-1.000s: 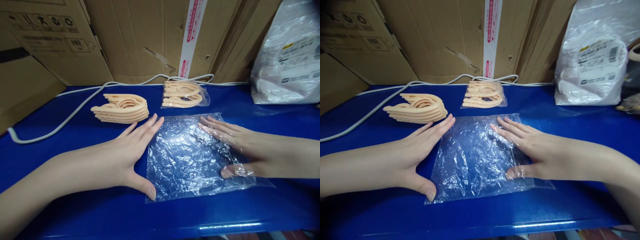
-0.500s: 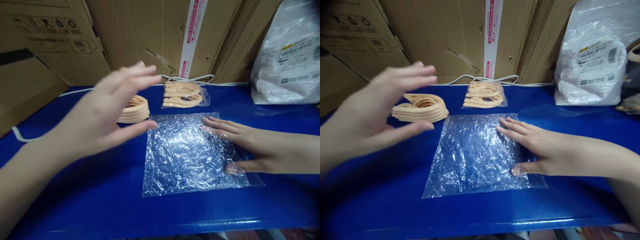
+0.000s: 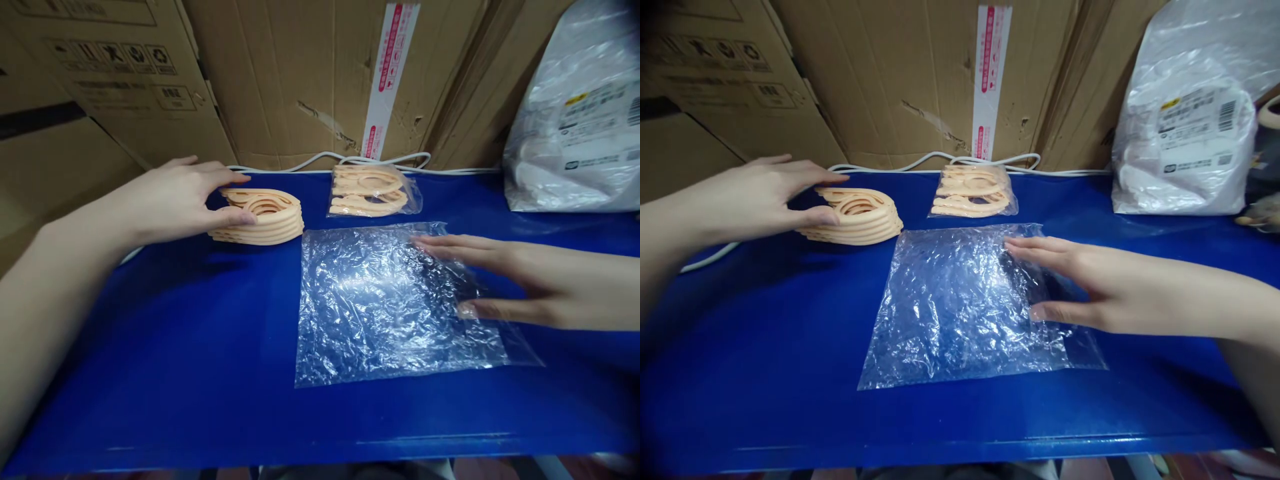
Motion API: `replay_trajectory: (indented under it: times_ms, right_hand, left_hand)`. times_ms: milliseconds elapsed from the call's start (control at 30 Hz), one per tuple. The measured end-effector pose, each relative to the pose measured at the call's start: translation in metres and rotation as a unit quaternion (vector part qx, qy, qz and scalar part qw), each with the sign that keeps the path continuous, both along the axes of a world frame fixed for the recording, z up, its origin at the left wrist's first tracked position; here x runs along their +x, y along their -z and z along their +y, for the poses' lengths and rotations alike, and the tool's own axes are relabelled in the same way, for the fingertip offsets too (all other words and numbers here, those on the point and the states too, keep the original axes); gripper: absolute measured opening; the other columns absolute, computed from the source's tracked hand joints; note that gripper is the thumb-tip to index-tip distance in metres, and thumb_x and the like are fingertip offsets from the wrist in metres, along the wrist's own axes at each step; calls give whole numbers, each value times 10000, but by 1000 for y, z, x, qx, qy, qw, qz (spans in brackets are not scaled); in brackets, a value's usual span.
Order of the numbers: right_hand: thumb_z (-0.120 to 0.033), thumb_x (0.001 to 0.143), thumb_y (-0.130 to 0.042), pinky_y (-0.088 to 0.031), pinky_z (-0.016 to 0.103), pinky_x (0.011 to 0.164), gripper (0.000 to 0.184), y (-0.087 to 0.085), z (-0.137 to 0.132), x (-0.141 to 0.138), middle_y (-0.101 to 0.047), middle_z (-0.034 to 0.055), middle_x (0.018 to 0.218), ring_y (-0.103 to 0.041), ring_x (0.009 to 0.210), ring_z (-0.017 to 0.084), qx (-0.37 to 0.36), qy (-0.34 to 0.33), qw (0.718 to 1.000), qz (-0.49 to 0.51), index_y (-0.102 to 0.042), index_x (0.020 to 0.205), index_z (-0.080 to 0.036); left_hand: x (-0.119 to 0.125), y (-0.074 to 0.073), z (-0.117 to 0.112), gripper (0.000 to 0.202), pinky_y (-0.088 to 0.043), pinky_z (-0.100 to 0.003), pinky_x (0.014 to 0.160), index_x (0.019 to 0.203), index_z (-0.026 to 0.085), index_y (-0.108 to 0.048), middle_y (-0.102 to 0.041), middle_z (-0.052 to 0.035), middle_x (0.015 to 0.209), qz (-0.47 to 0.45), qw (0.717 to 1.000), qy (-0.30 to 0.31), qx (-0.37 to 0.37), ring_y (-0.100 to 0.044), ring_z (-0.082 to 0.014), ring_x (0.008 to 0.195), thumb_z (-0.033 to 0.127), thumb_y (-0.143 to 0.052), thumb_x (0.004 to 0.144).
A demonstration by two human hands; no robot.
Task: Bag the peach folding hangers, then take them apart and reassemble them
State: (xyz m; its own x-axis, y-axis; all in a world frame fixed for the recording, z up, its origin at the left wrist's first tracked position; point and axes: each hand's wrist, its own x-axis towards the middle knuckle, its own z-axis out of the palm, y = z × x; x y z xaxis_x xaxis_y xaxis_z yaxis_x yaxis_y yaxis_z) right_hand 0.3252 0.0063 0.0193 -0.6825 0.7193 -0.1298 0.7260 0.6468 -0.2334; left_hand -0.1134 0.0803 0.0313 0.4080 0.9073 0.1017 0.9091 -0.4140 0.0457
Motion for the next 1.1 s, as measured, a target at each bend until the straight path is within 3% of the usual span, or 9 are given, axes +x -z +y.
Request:
replay_trajectory:
  times_ms: [100, 167, 267, 367, 600, 767, 900, 1000, 1100]
  right_hand:
    - [-497, 952, -544, -524, 357, 1049, 463, -7, 2, -6, -597, 10, 1434, -610, 1267, 250, 19, 18, 999, 25, -600, 1383, -339]
    - [-463, 966, -528, -553, 317, 958, 350, -11, 2, -8, -667, 9, 1314, -670, 1150, 219, 28, 14, 999, 41, -691, 1240, -318]
    - [-422, 982, -487, -561, 305, 797, 305, -13, 4, -8, -723, 23, 1131, -707, 964, 193, 50, 3, 997, 58, -725, 1105, -276]
    - [-390, 985, -473, -512, 316, 671, 298, -14, 4, -7, -736, 40, 986, -699, 801, 182, 134, 19, 988, 71, -717, 1043, -228]
    - [-371, 988, -483, -472, 351, 740, 267, -19, 2, -11, -720, 51, 1011, -672, 872, 201, 279, 56, 953, 100, -690, 1088, -234]
    - [-358, 990, -483, -471, 365, 753, 260, -19, 3, -14, -719, 64, 1022, -665, 889, 210, 268, 44, 958, 96, -683, 1087, -223]
    - [-355, 989, -498, -462, 364, 771, 269, -20, 0, -20, -718, 75, 1001, -656, 901, 210, 298, 71, 945, 115, -701, 1056, -191]
    - [-406, 975, -538, -480, 329, 777, 258, -19, -7, -31, -733, 31, 952, -668, 880, 183, 278, 130, 932, 192, -708, 994, -214]
    - [-461, 940, -591, -519, 259, 742, 236, -13, -14, -44, -748, -26, 960, -692, 877, 149, 182, 163, 929, 278, -698, 992, -256]
  left_hand:
    - [3, 3, 1, 923, -310, -512, 1133, 1374, 138, -562, -567, -85, 1322, 21, 1000, 11, 16, -503, -377, 1225, 846, -410, 802]
    - [8, 3, 0, 919, -391, -512, 1057, 1336, 120, -585, -575, -113, 1239, 40, 999, 1, 5, -544, -373, 1152, 849, -404, 807]
    - [19, -2, -8, 831, -433, -462, 1033, 1349, 128, -564, -557, -99, 1222, 31, 999, -30, -28, -576, -313, 1110, 790, -410, 869]
    - [25, -6, -14, 855, -414, -461, 1072, 1383, 142, -534, -539, -73, 1253, -27, 997, -36, -55, -568, -305, 1131, 780, -535, 814]
    - [16, -2, -6, 818, -417, -471, 1057, 1284, 195, -588, -538, -46, 1200, -70, 997, -1, -44, -561, -293, 1124, 787, -623, 720]
    - [13, -3, -3, 821, -414, -509, 1031, 1225, 191, -599, -527, -42, 1159, -84, 996, -16, -30, -553, -298, 1078, 770, -698, 650]
    - [24, -12, -11, 790, -374, -476, 1079, 1269, 138, -565, -514, -56, 1196, -105, 994, -13, -9, -518, -289, 1118, 684, -699, 714]
    - [42, -14, -26, 823, -416, -439, 1055, 1270, 142, -544, -517, -71, 1206, -121, 991, 35, 32, -522, -278, 1119, 717, -706, 704]
    - [67, -9, -48, 809, -467, -403, 1022, 1278, 191, -525, -500, -92, 1274, -115, 984, 111, 83, -535, -273, 1131, 738, -706, 711]
